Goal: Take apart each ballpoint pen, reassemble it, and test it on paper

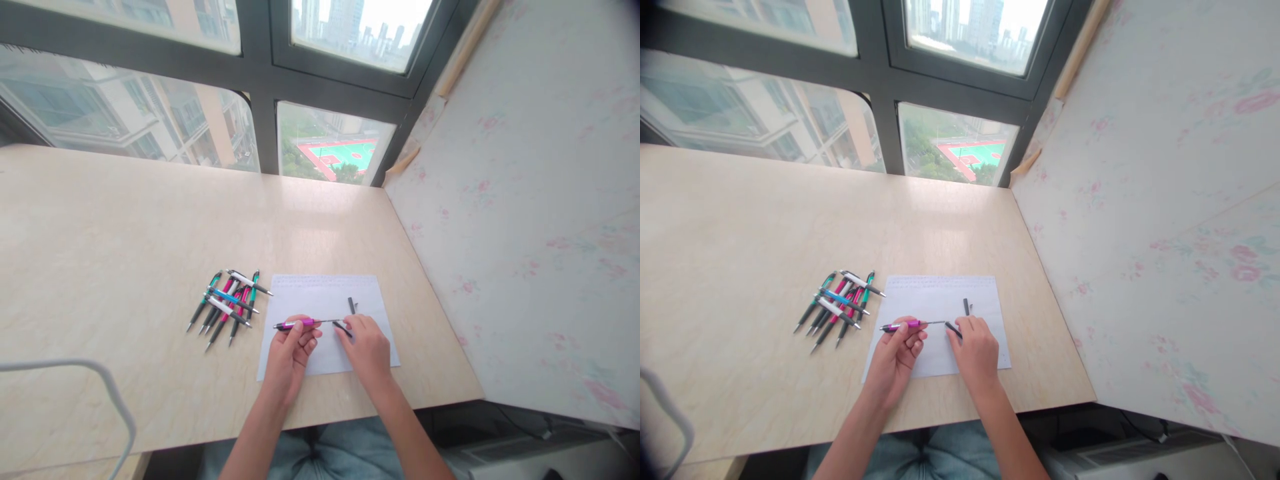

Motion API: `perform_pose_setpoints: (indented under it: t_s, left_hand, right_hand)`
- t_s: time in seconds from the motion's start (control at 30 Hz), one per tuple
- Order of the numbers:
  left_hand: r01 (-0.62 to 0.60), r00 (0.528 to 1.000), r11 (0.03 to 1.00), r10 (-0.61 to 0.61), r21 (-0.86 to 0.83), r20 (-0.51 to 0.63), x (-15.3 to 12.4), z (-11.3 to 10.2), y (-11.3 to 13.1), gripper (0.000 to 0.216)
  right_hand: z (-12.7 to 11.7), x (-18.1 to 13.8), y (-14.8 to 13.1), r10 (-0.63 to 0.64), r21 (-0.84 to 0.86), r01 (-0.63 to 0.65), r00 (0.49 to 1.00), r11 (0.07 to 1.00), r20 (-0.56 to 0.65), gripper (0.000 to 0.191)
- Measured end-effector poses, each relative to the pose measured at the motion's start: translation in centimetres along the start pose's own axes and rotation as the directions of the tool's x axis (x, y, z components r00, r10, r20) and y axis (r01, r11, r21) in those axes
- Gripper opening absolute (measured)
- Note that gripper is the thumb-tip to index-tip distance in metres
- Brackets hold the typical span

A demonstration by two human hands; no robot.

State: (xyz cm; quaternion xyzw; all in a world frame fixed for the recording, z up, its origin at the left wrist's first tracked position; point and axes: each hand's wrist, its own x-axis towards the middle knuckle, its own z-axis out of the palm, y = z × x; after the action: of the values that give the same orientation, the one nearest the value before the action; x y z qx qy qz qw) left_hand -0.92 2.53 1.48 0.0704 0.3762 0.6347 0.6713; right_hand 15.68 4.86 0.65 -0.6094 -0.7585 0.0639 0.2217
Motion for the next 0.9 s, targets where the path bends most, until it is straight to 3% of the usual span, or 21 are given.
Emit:
perform_pose_setpoints:
  t_s: [0.23, 0.3, 0.43, 0.7, 0.9]
  left_hand:
    - [0.014, 1.000, 1.000, -0.014, -0.004, 0.006, 0.0, 0.1, 0.1, 0.029]
    - [0.012, 1.000, 1.000, -0.012, -0.001, 0.007, 0.0, 0.1, 0.0, 0.028]
    - [0.005, 1.000, 1.000, -0.005, 0.021, 0.009, 0.0, 0.1, -0.1, 0.028]
    - [-0.002, 1.000, 0.999, 0.001, 0.035, 0.015, 0.1, 0.0, -0.2, 0.025]
    - [-0.011, 1.000, 0.999, 0.010, 0.041, 0.020, 0.0, -0.2, -0.2, 0.027]
  right_hand:
    - [-1.4, -1.4, -0.5, -0.011, -0.092, 0.023, 0.992, 0.995, 0.127, 0.002]
    - [-1.3, -1.3, -0.8, 0.006, -0.124, 0.011, 0.991, 0.992, 0.136, 0.007]
    - [-1.0, -0.5, -0.8, 0.035, -0.124, -0.021, 0.993, 0.992, 0.112, 0.008]
    - [-0.8, 2.2, -0.4, 0.101, -0.143, -0.107, 0.994, 0.984, -0.047, 0.011]
    - [-1.7, 1.9, -0.5, 0.151, -0.135, -0.147, 0.988, 0.980, 0.026, 0.010]
